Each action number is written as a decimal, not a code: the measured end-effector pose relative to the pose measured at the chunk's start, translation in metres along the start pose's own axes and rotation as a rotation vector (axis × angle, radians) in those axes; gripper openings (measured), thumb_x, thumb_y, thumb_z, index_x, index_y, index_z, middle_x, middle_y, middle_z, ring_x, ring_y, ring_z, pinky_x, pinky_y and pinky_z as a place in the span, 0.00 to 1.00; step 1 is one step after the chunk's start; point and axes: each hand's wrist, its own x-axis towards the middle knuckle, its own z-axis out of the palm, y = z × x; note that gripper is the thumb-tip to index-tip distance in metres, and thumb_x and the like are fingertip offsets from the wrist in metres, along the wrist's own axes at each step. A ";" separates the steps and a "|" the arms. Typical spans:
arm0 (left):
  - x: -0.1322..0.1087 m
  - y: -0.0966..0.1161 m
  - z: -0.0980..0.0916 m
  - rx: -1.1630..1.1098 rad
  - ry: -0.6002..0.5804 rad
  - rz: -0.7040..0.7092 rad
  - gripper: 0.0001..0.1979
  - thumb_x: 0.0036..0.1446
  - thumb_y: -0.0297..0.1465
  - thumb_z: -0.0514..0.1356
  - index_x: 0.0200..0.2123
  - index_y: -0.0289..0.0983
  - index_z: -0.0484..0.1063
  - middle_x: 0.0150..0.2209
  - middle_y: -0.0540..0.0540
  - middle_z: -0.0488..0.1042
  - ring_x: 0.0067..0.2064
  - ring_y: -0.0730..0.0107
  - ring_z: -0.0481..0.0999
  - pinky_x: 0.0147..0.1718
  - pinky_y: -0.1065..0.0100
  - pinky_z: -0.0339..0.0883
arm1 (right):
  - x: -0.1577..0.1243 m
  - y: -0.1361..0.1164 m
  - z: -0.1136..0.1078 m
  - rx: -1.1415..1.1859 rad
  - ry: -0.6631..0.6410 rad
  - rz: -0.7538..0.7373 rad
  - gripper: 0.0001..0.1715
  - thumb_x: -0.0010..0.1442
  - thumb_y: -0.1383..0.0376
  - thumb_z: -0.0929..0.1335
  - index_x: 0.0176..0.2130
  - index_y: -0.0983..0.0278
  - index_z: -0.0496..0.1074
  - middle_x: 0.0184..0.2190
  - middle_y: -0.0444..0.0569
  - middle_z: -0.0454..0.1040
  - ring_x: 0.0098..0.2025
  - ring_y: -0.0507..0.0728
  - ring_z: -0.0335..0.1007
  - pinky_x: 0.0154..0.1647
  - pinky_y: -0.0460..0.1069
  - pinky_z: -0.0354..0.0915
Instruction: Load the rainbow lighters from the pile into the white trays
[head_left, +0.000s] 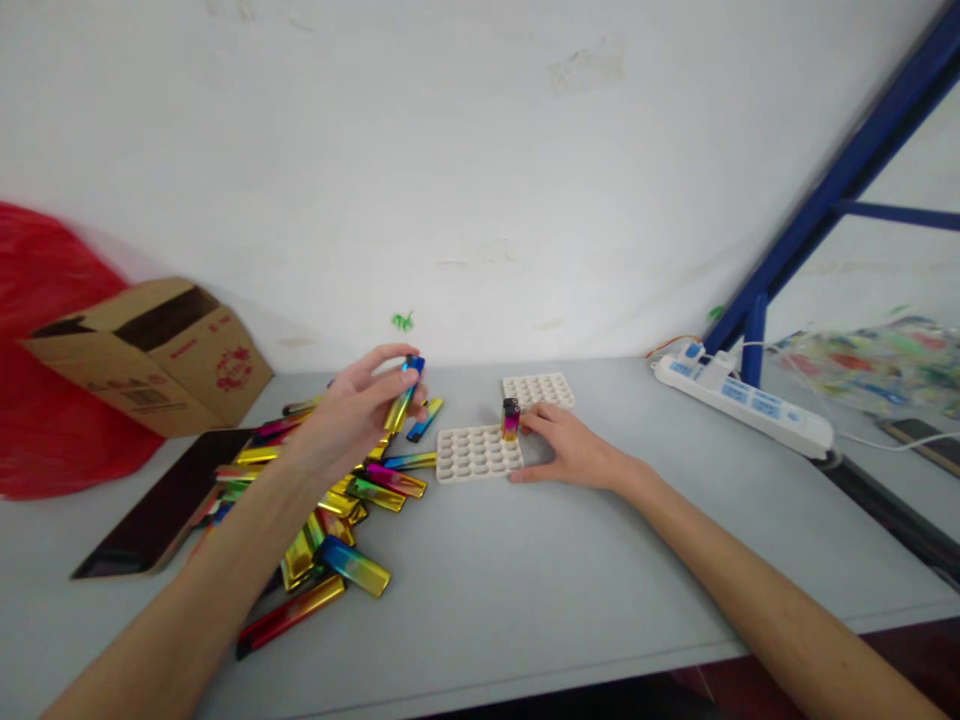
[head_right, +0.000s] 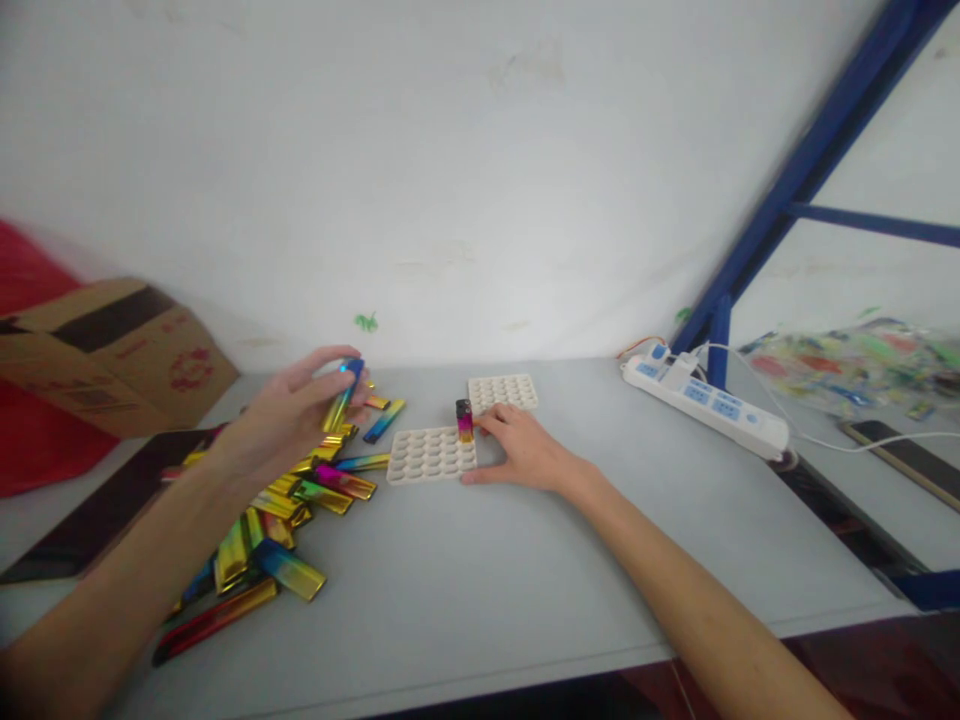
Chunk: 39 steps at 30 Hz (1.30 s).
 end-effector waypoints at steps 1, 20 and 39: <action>-0.001 -0.007 0.003 0.016 -0.035 -0.034 0.18 0.54 0.35 0.72 0.47 0.40 0.77 0.33 0.50 0.74 0.33 0.71 0.75 0.33 0.67 0.73 | 0.000 0.000 0.000 0.001 -0.001 0.000 0.38 0.54 0.42 0.77 0.52 0.64 0.73 0.48 0.57 0.74 0.49 0.66 0.71 0.53 0.59 0.68; -0.013 -0.035 0.006 -0.004 -0.263 -0.370 0.25 0.64 0.48 0.56 0.22 0.36 0.66 0.19 0.55 0.52 0.20 0.78 0.49 0.17 0.74 0.44 | -0.001 -0.003 -0.004 -0.011 -0.022 -0.003 0.35 0.55 0.45 0.78 0.51 0.65 0.72 0.47 0.57 0.73 0.49 0.66 0.70 0.52 0.59 0.68; -0.016 -0.037 0.015 0.001 -0.030 -0.289 0.16 0.59 0.37 0.53 0.21 0.38 0.60 0.19 0.56 0.50 0.18 0.79 0.45 0.15 0.76 0.41 | 0.000 -0.003 -0.004 -0.018 -0.015 -0.014 0.34 0.55 0.45 0.78 0.50 0.65 0.72 0.47 0.57 0.73 0.49 0.66 0.70 0.52 0.59 0.68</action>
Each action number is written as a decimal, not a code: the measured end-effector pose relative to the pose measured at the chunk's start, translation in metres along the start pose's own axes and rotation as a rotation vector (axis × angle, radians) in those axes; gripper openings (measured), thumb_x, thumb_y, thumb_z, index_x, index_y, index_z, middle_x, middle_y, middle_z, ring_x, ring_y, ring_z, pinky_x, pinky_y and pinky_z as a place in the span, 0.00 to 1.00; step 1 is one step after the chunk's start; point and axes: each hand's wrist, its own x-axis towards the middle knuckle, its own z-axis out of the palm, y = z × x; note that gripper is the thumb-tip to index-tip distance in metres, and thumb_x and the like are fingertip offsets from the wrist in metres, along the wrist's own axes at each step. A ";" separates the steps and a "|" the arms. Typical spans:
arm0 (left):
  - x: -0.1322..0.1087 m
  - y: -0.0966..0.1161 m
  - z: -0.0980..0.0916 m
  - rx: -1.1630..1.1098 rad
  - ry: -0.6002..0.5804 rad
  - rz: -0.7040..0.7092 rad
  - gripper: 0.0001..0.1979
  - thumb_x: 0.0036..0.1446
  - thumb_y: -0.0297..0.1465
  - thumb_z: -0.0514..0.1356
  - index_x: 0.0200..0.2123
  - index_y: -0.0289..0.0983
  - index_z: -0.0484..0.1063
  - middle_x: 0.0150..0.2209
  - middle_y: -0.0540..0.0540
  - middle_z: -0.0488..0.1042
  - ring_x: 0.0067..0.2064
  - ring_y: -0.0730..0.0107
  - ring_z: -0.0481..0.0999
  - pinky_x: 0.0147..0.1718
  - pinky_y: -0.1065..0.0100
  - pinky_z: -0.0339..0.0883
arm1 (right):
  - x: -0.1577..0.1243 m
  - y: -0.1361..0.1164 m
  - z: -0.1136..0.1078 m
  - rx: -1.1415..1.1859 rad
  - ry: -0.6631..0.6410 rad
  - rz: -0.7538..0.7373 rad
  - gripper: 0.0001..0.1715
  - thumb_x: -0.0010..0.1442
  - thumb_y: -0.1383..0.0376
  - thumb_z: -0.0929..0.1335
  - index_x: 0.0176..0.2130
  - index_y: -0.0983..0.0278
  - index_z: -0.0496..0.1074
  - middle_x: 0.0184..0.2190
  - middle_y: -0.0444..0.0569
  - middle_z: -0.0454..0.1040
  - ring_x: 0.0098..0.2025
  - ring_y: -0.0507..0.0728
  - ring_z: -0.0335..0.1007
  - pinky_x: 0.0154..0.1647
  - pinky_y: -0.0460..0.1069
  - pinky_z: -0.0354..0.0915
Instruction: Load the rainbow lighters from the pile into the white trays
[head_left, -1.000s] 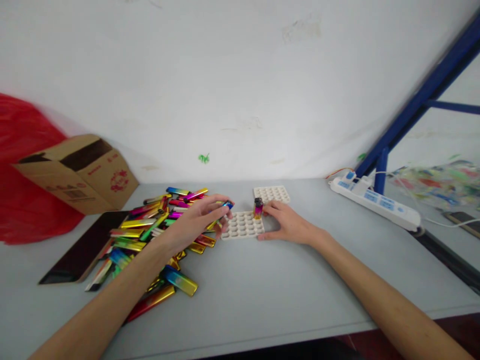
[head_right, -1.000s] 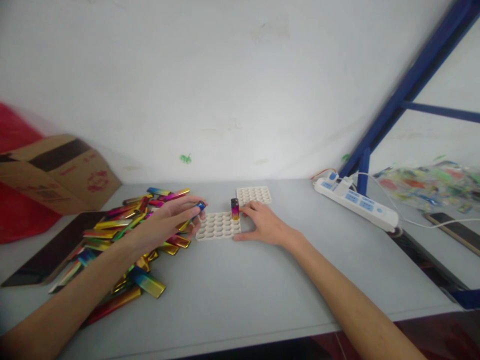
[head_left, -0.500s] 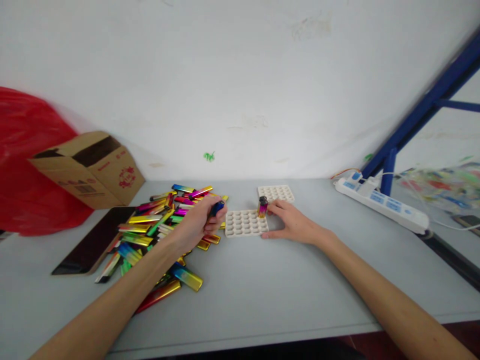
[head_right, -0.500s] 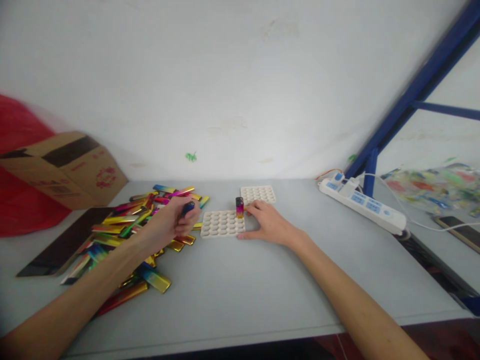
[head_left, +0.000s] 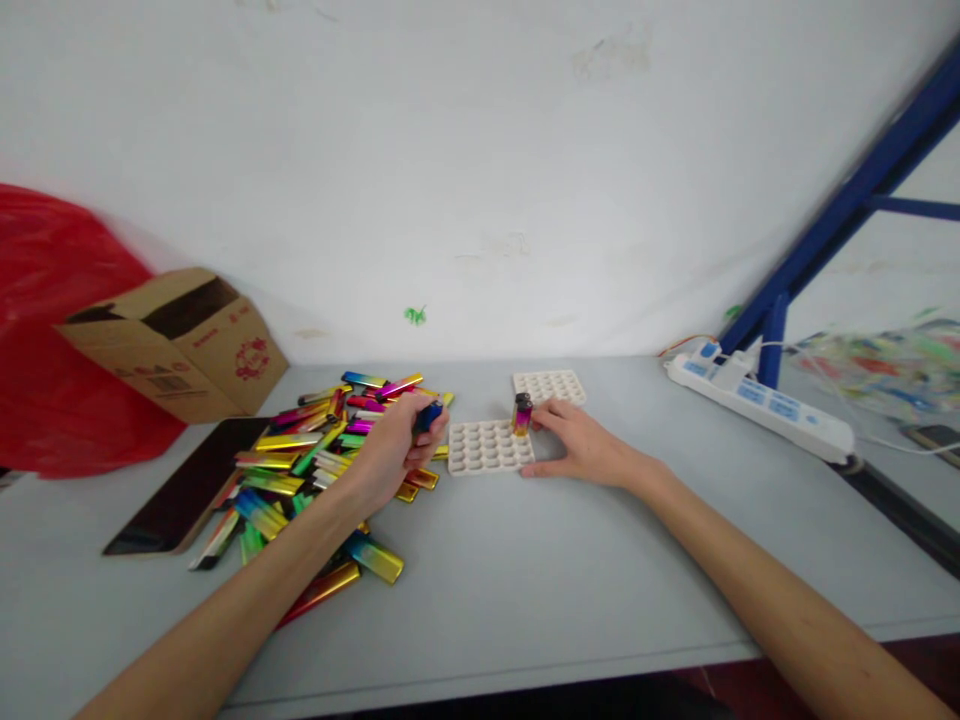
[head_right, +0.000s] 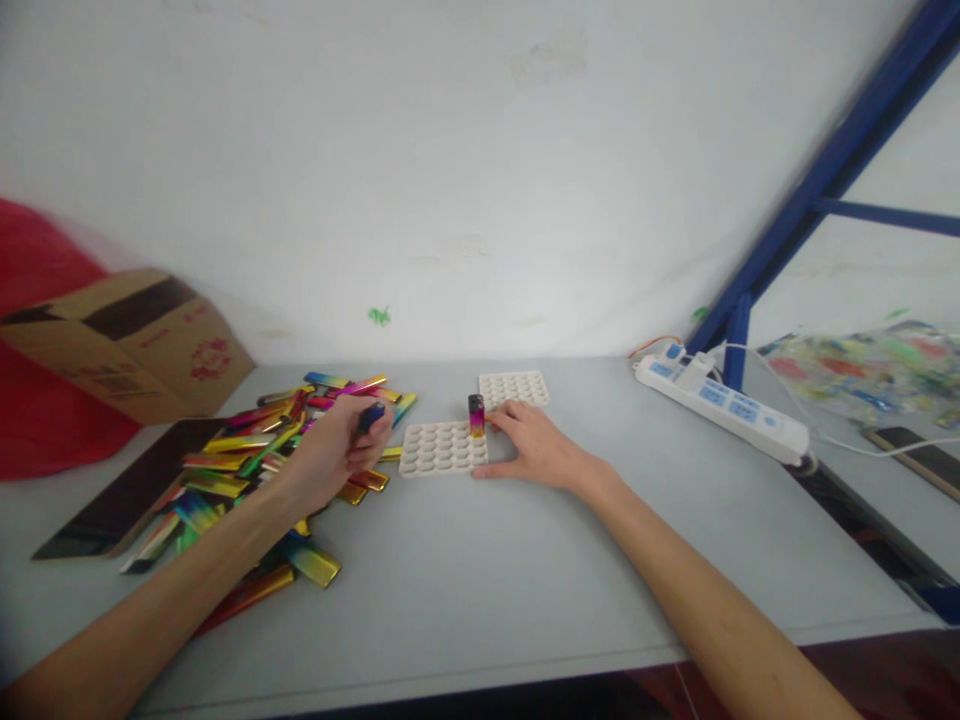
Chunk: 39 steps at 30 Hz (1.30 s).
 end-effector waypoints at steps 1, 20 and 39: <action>0.000 0.000 0.001 0.010 0.014 0.013 0.16 0.59 0.37 0.53 0.21 0.38 0.60 0.19 0.56 0.50 0.18 0.79 0.44 0.15 0.76 0.40 | 0.000 0.000 0.000 0.002 0.002 -0.001 0.34 0.55 0.45 0.78 0.50 0.65 0.72 0.47 0.57 0.73 0.49 0.66 0.70 0.52 0.59 0.68; 0.000 -0.001 0.036 0.602 -0.165 0.559 0.11 0.63 0.37 0.64 0.44 0.38 0.80 0.46 0.42 0.80 0.48 0.62 0.78 0.45 0.65 0.73 | 0.004 -0.004 0.009 0.002 0.063 0.036 0.43 0.51 0.42 0.78 0.54 0.66 0.74 0.46 0.57 0.73 0.47 0.66 0.70 0.50 0.59 0.67; 0.022 -0.016 0.046 1.000 -0.152 0.634 0.12 0.67 0.35 0.59 0.49 0.41 0.79 0.47 0.41 0.82 0.48 0.56 0.80 0.53 0.59 0.69 | 0.004 -0.003 0.009 0.015 0.048 -0.004 0.42 0.54 0.43 0.78 0.55 0.67 0.72 0.48 0.58 0.73 0.50 0.67 0.70 0.53 0.60 0.67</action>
